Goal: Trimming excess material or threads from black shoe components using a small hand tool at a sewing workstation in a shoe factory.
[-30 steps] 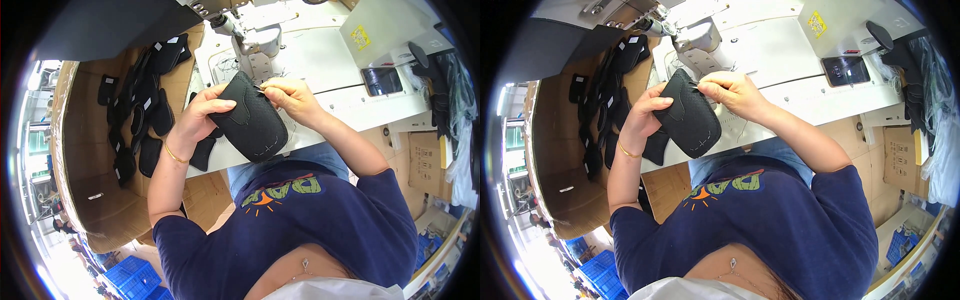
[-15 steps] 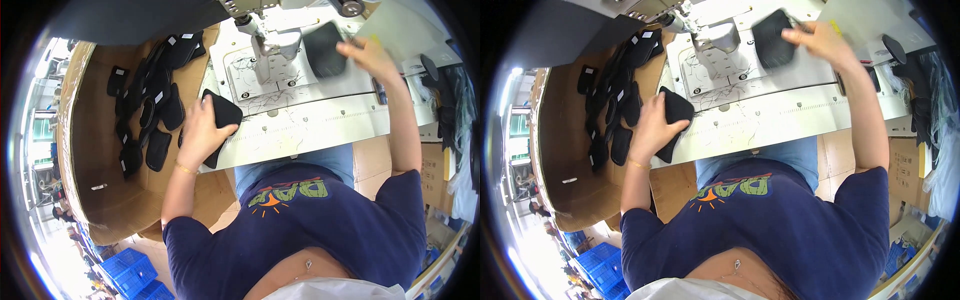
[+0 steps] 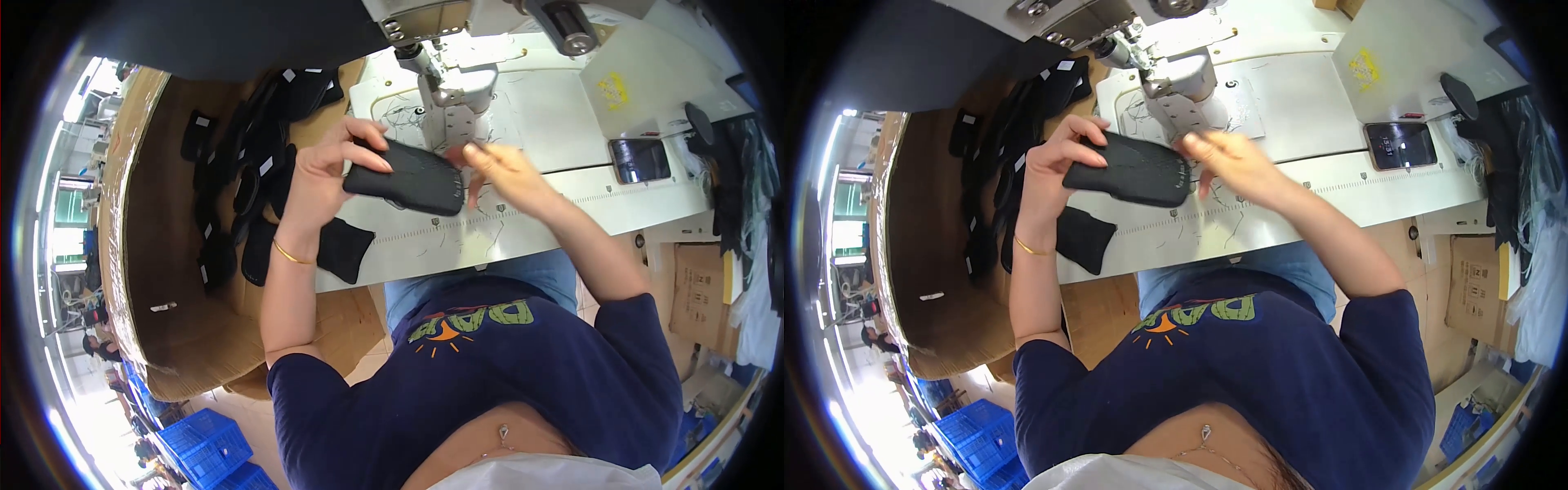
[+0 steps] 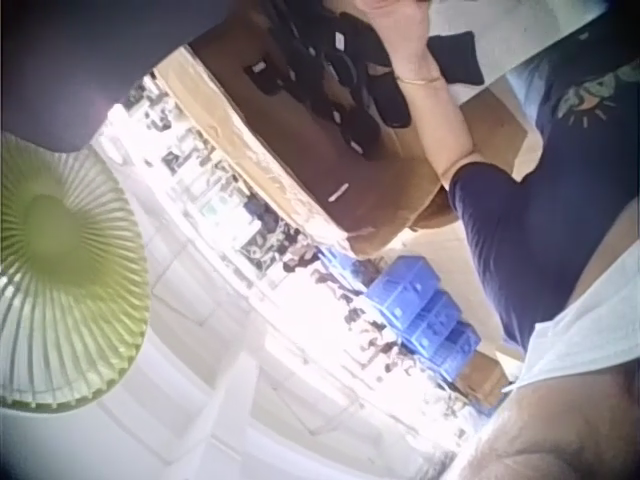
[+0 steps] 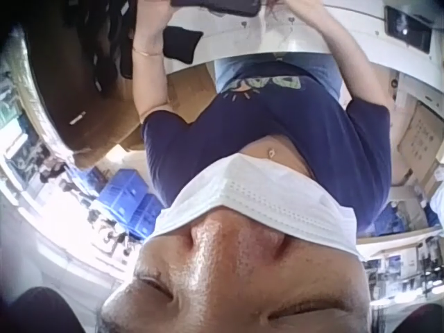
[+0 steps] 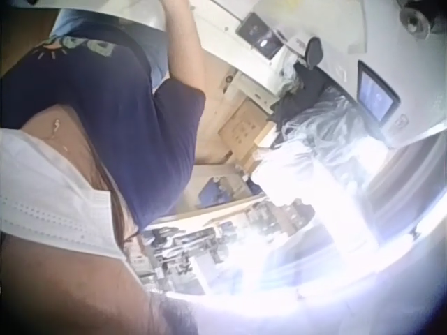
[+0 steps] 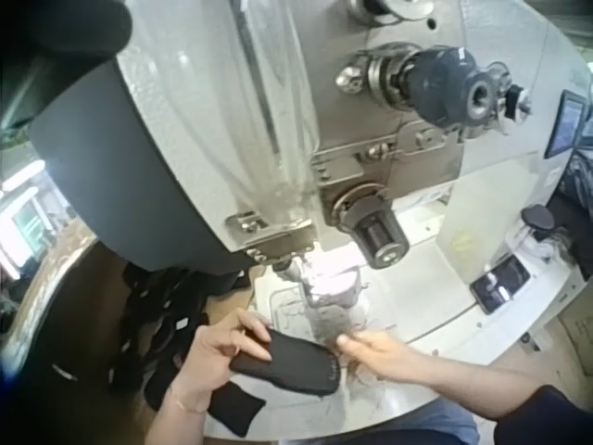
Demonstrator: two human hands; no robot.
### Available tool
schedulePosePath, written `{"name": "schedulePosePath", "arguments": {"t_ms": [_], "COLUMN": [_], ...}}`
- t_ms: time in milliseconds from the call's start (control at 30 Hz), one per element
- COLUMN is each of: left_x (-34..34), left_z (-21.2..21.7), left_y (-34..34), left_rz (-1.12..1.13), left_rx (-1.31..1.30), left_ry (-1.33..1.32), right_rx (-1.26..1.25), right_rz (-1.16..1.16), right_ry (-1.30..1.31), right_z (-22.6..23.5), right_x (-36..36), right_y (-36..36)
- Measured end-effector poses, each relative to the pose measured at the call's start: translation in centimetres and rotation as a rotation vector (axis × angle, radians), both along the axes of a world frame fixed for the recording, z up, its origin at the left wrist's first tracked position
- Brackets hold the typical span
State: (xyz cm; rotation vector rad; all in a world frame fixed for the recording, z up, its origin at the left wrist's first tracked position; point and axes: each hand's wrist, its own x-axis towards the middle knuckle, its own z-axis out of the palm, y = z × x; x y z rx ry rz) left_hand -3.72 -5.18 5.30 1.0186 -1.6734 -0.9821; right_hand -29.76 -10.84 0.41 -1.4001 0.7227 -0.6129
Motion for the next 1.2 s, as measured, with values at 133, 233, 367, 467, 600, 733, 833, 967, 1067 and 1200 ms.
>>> {"name": "schedulePosePath", "arguments": {"t_ms": [133,233,367,467,600,733,833,967,1067,1200], "left_x": [-1.9,-0.8,-1.7,-1.6,0.2,1.5,0.6,-2.9,-2.8,-2.0], "left_z": [1.4,2.5,4.5,4.7,3.0,1.9,2.9,4.3,1.8,0.3], "left_y": [-0.6,-2.4,-5.1,-6.9,-9.0,-10.8,-10.2,-7.2,-5.4,-2.3], "left_rz": [0.002,0.196,0.112,0.103,0.133,0.078,0.182,0.406,0.478,0.356], "left_rx": [-0.209,0.232,0.308,0.404,0.461,0.469,0.534,0.146,-0.451,-1.162], "left_ry": [0.104,0.334,0.037,0.193,0.326,0.280,0.183,-0.453,-0.493,-0.778], "right_rx": [0.537,-0.397,-0.442,-0.437,-0.342,-0.366,-0.411,-0.313,-0.346,-0.252], "right_rz": [0.116,-0.252,-0.339,-0.356,-0.342,-0.349,-0.352,-0.307,-0.295,-0.280], "right_ry": [-0.336,-0.093,-0.069,-0.115,-0.118,-0.115,-0.121,-0.213,-0.187,-0.202], "right_z": [0.6,2.6,3.9,4.5,5.9,5.9,5.7,5.2,5.2,6.0], "right_x": [-0.9,-0.6,0.6,1.4,2.1,2.3,2.6,2.9,2.5,2.0], "right_y": [1.3,2.0,3.1,3.0,2.7,2.2,2.1,2.3,2.6,3.3]}}
